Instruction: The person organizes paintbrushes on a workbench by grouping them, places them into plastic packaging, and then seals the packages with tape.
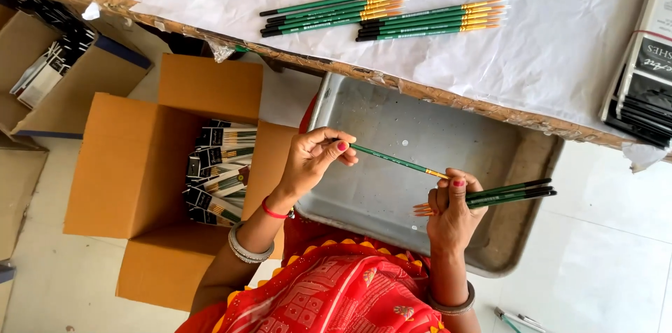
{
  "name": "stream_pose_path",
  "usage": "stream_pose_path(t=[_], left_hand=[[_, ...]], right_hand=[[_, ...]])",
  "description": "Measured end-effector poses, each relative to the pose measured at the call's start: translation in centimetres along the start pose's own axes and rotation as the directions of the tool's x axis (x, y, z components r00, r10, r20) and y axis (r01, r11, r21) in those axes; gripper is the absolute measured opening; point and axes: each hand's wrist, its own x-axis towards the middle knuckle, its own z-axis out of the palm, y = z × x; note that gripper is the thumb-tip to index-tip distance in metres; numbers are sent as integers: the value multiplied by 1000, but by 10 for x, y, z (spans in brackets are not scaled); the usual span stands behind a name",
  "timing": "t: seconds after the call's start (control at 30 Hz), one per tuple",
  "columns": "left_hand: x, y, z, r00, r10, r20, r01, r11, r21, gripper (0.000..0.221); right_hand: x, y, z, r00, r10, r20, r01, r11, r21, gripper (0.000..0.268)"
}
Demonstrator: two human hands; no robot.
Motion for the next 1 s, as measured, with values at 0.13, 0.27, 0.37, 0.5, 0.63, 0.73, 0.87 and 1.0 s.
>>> stream_pose_path(t=[0.13,0.27,0.37,0.5,0.63,0.73,0.87,1.0], left_hand=[[1,2,-3,1000,10,-21,-10,1000,14,21],[-1,-1,-7,989,126,-76,-101,957,271,31],[-1,9,-4,983,166,-77,-126,921,369,38],[-2,14,-4,981,192,-38,-164,911,379,35],[-3,19,-5,981,194,-20,-174,920,352,32],[-4,22,-6,976,219,-11,-201,913,355,29],[-5,25,-7,975,220,-12,-202,913,355,28],[-6,25,-10,972,233,-12,-213,906,365,26]], right_hand=[[2,0,1,1000,0,-10,-1,999,-37,23],[3,-1,1,996,-57,66,62,995,-72,24],[4,-5,4,993,-80,84,87,993,-81,24],[5,-7,4,989,-101,105,111,990,-89,22],[5,-9,5,990,-94,104,104,990,-97,21],[5,-9,7,991,-88,99,99,989,-109,20],[5,-8,9,990,-90,112,103,988,-111,20],[4,-9,14,989,-93,117,107,987,-121,20]])
